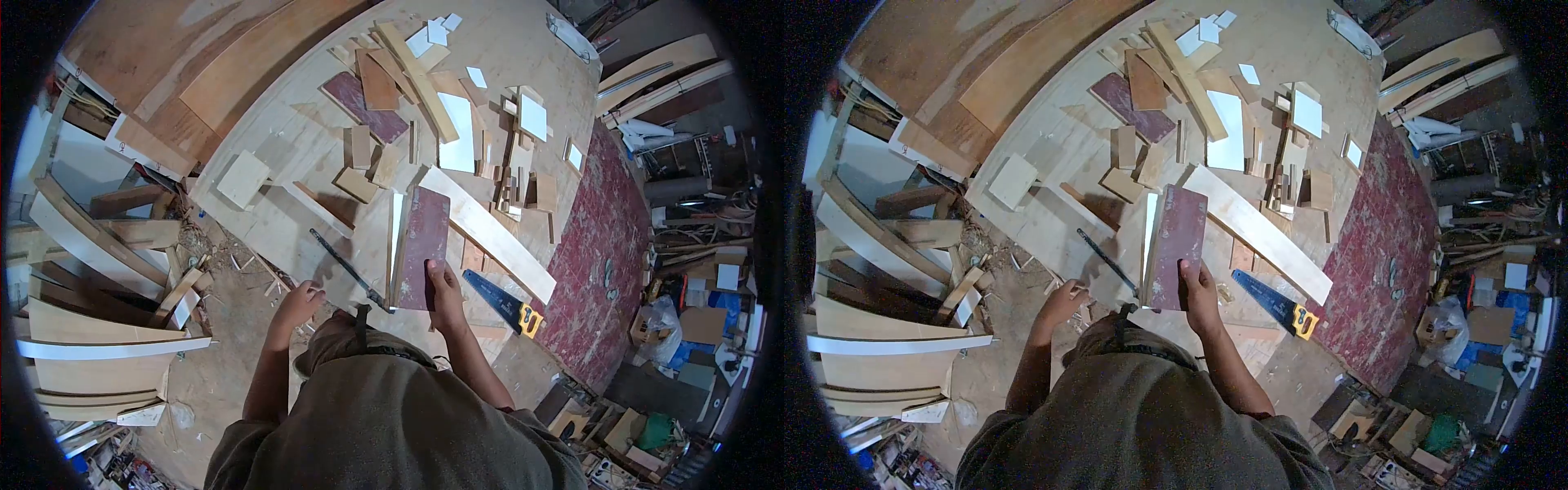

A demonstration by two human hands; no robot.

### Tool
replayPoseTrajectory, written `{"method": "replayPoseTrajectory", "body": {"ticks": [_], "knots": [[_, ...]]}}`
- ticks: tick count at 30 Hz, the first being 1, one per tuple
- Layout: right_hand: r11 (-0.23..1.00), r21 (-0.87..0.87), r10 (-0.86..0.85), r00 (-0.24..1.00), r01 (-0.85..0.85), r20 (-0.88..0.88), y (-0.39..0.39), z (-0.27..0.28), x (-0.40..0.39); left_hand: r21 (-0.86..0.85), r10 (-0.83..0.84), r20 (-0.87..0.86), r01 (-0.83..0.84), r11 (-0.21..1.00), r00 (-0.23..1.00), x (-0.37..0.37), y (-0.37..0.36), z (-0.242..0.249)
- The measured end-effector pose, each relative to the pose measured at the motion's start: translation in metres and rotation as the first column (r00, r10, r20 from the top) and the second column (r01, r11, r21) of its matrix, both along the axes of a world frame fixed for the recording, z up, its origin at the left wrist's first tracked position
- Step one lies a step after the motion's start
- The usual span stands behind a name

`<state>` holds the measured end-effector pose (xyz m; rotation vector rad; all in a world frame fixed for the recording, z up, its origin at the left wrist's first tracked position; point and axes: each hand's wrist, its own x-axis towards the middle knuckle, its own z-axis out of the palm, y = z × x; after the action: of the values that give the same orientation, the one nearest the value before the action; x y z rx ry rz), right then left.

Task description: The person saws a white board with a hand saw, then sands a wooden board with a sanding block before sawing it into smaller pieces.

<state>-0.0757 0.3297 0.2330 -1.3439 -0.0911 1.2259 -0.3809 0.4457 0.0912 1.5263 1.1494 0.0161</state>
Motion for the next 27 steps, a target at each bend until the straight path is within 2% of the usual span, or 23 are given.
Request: {"method": "replayPoseTrajectory", "body": {"ticks": [2, 4, 5, 6, 8, 9, 11, 12, 14, 15, 17, 19, 21, 22, 24, 25, 26, 27], "knots": [[0.999, 0.0, -0.037, 0.998, 0.037, 0.046, 0.004, -0.012, 0.01, 0.037, -0.045, -0.077, 0.048, 0.998, 0.996, -0.015, -0.005, -0.021], [0.993, -0.081, -0.076, 0.996, 0.08, 0.053, 0.015, -0.007, 0.023, -0.005, -0.016, -0.033, 0.016, 1.0, 0.999, -0.027, -0.007, -0.028], [0.993, -0.041, -0.111, 0.992, 0.114, 0.064, 0.021, -0.012, 0.031, -0.046, 0.004, 0.007, -0.004, 0.999, 1.0, -0.034, -0.01, -0.031], [0.992, -0.087, -0.082, 0.995, 0.087, 0.057, 0.022, -0.033, 0.051, -0.047, 0.015, 0.005, -0.015, 0.999, 1.0, -0.041, -0.014, -0.035], [0.992, -0.024, -0.123, 0.984, 0.127, 0.132, 0.039, -0.042, 0.068, 0.086, -0.028, -0.114, 0.038, 0.996, 0.993, -0.053, -0.02, -0.041], [0.991, -0.05, -0.112, 0.978, 0.122, 0.175, 0.046, -0.049, 0.079, 0.088, -0.02, -0.112, 0.03, 0.996, 0.993, -0.058, -0.018, -0.04], [0.998, -0.044, -0.034, 0.968, 0.046, 0.247, 0.055, -0.07, 0.106, -0.289, -0.027, -0.18, -0.026, 0.957, 0.983, -0.065, -0.013, -0.03], [0.999, -0.041, -0.024, 0.968, 0.035, 0.248, 0.061, -0.078, 0.116, -0.286, -0.016, -0.179, -0.036, 0.958, 0.984, -0.067, -0.014, -0.024], [0.997, -0.075, 0.042, 0.884, -0.008, 0.465, 0.076, -0.094, 0.133, -0.366, 0.163, -0.213, -0.233, 0.901, 0.964, -0.073, -0.022, -0.015], [0.99, -0.133, 0.104, 0.837, -0.038, 0.537, 0.08, -0.111, 0.148, -0.36, 0.166, -0.21, -0.234, 0.903, 0.964, -0.083, -0.029, -0.029], [0.987, -0.162, 0.115, 0.793, -0.021, 0.599, 0.092, -0.111, 0.151, -0.327, 0.292, -0.094, -0.306, 0.894, 0.952, -0.115, -0.048, -0.082], [0.983, -0.186, 0.119, 0.746, 0.006, 0.655, 0.099, -0.118, 0.159, -0.391, 0.234, -0.281, -0.334, 0.857, 0.931, -0.132, -0.055, -0.1], [0.979, -0.192, 0.078, 0.766, 0.061, 0.638, 0.103, -0.142, 0.171, -0.499, 0.171, -0.328, -0.324, 0.804, 0.929, -0.15, -0.062, -0.115], [0.982, -0.177, 0.061, 0.766, 0.069, 0.639, 0.106, -0.142, 0.172, -0.474, 0.237, -0.358, -0.394, 0.787, 0.903, -0.151, -0.068, -0.098], [0.96, -0.267, 0.137, 0.689, 0.084, 0.712, 0.111, -0.136, 0.174, -0.526, 0.353, -0.342, -0.489, 0.696, 0.871, -0.175, -0.083, -0.124], [0.952, -0.296, 0.194, 0.586, 0.081, 0.787, 0.112, -0.159, 0.189, -0.535, 0.363, -0.343, -0.498, 0.683, 0.866, -0.188, -0.093, -0.136], [0.957, -0.276, 0.176, 0.582, 0.087, 0.794, 0.114, -0.154, 0.191, -0.561, 0.411, -0.325, -0.523, 0.642, 0.852, -0.2, -0.099, -0.146], [0.914, -0.391, 0.282, 0.519, 0.111, 0.807, 0.113, -0.148, 0.191, -0.543, 0.46, -0.388, -0.601, 0.586, 0.799, -0.201, -0.104, -0.144]]}}
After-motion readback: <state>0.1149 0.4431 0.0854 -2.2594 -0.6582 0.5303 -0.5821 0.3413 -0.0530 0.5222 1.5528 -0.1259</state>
